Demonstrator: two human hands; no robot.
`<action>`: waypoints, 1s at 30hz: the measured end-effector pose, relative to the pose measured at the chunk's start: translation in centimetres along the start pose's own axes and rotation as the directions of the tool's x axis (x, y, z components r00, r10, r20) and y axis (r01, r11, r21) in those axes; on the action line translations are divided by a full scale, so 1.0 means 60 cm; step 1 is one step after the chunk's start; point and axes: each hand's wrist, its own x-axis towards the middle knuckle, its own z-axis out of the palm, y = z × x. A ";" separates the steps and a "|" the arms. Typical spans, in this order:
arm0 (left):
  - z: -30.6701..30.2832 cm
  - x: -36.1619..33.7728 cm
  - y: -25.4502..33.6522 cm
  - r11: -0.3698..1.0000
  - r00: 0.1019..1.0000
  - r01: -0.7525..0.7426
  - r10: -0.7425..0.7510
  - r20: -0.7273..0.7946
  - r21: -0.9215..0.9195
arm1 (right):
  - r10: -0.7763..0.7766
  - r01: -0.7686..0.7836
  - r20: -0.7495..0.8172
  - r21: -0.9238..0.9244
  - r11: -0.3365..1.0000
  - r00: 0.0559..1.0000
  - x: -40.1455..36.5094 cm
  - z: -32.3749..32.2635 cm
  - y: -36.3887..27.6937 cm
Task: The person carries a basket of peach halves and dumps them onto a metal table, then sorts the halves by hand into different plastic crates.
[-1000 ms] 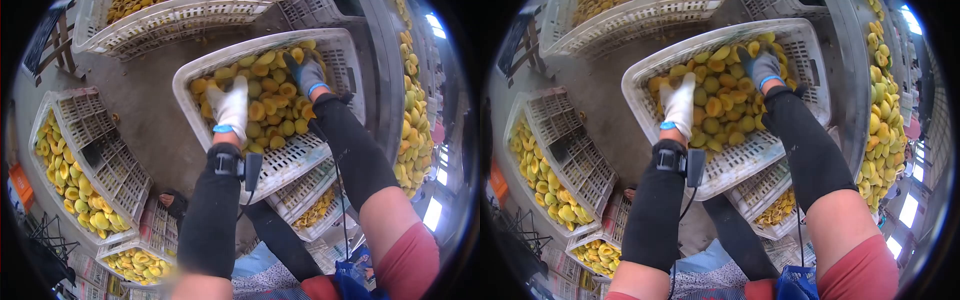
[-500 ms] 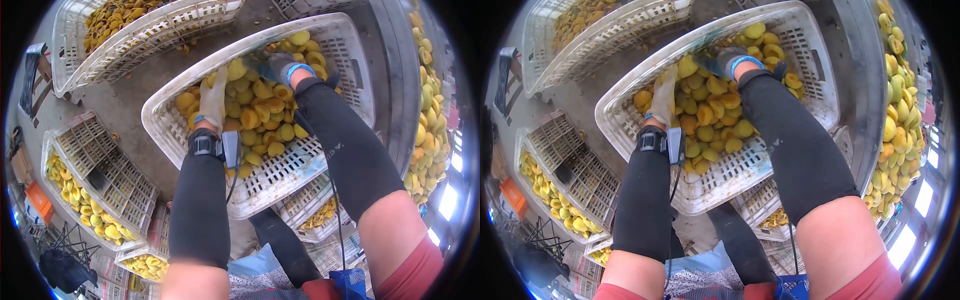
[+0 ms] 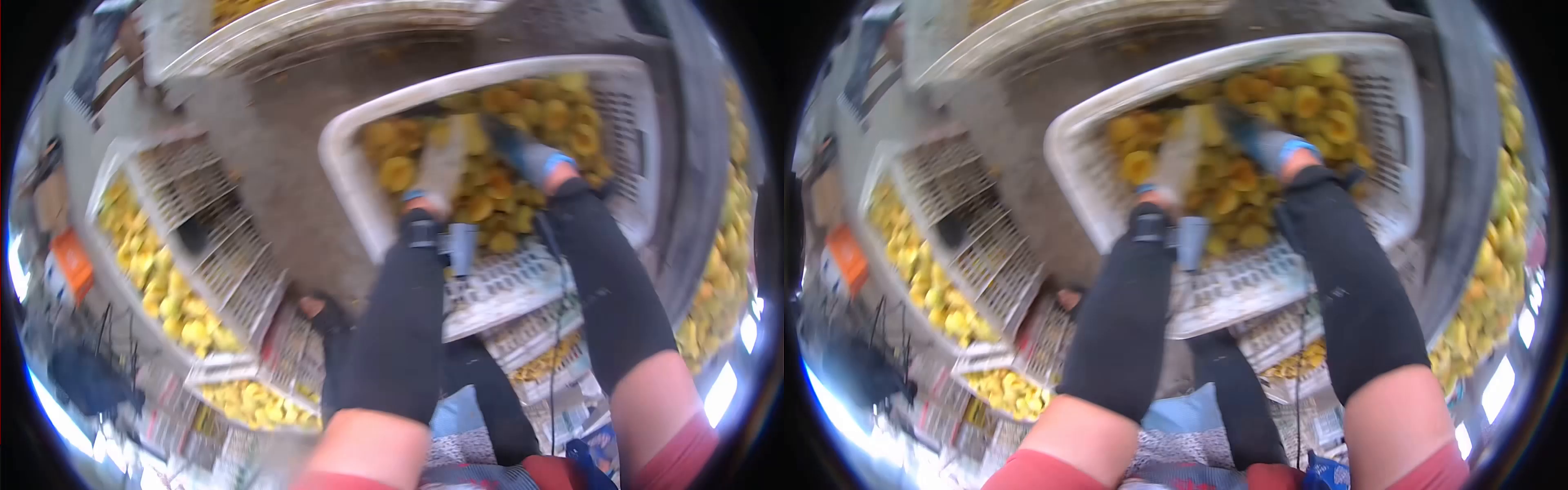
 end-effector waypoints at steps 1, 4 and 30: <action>-0.009 0.004 0.010 0.947 0.972 -0.009 -0.068 0.226 0.321 | -0.069 0.070 0.015 -0.077 0.995 0.998 0.005 0.024 0.010; 0.041 0.010 0.011 0.779 0.863 0.501 -0.485 0.144 -0.377 | 0.045 0.023 -0.066 0.777 0.629 0.997 0.048 0.076 0.110; -0.731 -0.510 0.007 0.454 0.539 -0.018 -0.746 -0.392 -0.891 | -0.558 0.401 -0.102 0.801 0.445 0.823 -0.075 0.491 -0.780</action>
